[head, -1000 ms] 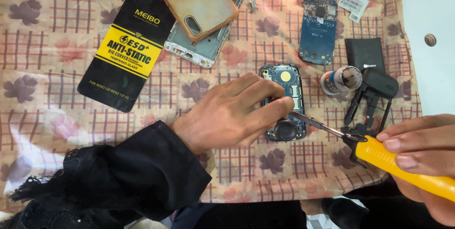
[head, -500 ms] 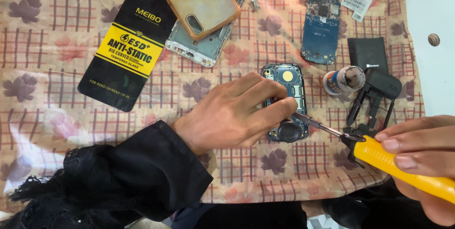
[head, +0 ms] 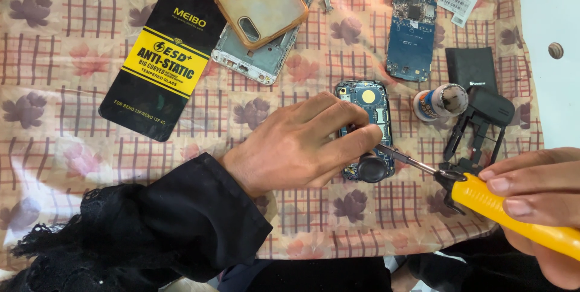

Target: The person uses a soldering iron to apply heat and solder to specific points on a disassembled smartphone motherboard. They repeatedly dip the iron into a flux container and work on different areas of the board while holding it steady with their other hand.

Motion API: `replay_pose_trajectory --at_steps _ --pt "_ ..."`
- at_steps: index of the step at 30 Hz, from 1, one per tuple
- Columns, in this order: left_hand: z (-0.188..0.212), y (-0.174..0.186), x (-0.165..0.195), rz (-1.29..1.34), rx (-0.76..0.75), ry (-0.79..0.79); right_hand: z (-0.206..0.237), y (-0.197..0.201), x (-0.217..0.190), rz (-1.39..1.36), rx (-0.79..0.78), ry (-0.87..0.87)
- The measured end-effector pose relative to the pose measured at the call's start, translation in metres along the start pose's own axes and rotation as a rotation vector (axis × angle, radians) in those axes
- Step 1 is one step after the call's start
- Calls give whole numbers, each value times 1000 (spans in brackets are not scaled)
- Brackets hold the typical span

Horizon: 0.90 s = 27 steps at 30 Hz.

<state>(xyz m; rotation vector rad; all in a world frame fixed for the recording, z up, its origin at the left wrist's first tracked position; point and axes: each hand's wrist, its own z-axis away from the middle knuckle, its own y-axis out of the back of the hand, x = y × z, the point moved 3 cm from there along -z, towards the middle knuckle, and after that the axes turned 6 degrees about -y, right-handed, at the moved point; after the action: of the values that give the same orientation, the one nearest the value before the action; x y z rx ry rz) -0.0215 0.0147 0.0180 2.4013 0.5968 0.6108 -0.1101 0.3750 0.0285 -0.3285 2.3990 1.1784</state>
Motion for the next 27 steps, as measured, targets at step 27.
replay_pose_trajectory --at_steps 27 --pt "1 3 -3 23 -7 16 1 -1 -4 -3 7 -38"
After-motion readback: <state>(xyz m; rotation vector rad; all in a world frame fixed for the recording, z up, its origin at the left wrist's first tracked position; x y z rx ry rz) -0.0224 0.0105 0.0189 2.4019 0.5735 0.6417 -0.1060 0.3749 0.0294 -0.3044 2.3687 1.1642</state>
